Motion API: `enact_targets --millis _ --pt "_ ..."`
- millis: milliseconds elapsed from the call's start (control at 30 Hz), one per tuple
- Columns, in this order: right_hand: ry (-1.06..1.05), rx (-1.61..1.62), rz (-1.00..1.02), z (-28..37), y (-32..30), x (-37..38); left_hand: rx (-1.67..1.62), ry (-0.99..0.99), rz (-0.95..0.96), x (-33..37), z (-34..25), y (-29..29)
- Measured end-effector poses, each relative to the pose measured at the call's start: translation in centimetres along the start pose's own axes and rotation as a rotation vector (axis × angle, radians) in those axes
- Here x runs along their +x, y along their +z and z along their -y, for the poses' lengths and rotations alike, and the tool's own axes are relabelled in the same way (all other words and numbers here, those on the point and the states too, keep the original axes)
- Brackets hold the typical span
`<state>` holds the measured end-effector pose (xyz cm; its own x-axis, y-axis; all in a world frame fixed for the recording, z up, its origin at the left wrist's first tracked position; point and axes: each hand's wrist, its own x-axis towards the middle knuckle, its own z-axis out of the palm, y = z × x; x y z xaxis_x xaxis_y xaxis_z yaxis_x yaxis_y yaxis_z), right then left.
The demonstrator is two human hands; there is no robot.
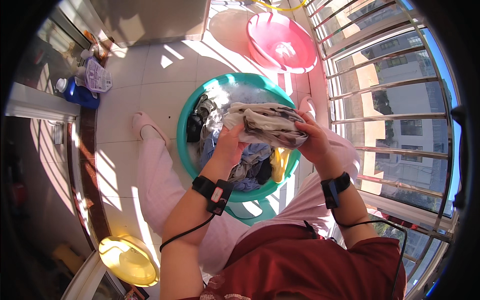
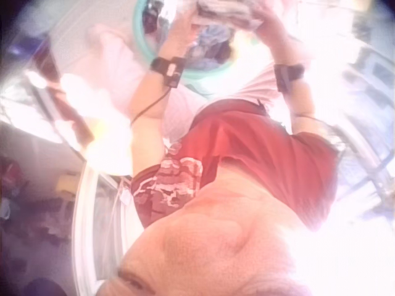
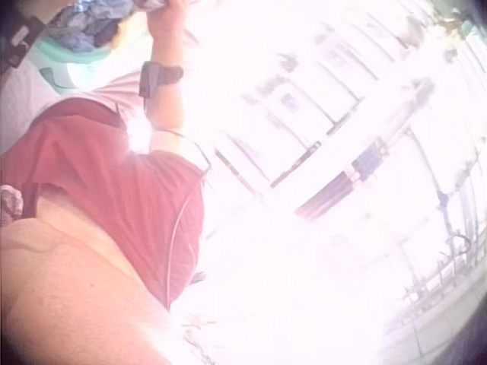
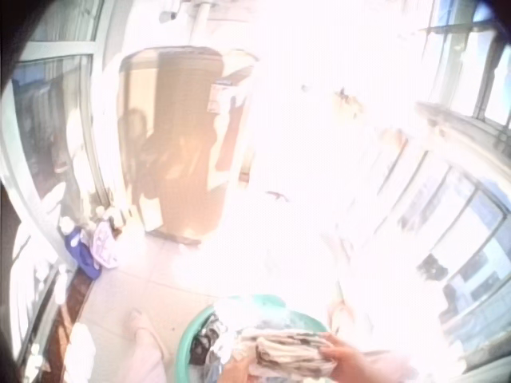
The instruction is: The person hand-washes clothes in a green basin on a balcony, scrubbing and rinsing items in soapy water. They add detergent from a pouch, transfer a white cloth to a pink basin, and continue washing multiple garments.
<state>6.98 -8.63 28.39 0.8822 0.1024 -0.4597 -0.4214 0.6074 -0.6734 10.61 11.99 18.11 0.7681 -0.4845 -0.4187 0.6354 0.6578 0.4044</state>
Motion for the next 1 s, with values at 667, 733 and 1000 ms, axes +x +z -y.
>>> enact_targets --millis 667,733,1000 --pt "-0.027 -0.635 0.372 -6.2 -2.2 7.4 0.155 -0.037 0.081 -1.1 -2.0 -1.0" --pt "0.011 -0.782 0.383 -6.0 -1.9 7.6 0.172 -0.058 0.109 -1.0 -2.1 -1.2" --pt "-0.008 -1.177 0.299 -5.2 -4.5 6.4 0.104 0.053 0.015 -0.8 -3.1 -1.7"
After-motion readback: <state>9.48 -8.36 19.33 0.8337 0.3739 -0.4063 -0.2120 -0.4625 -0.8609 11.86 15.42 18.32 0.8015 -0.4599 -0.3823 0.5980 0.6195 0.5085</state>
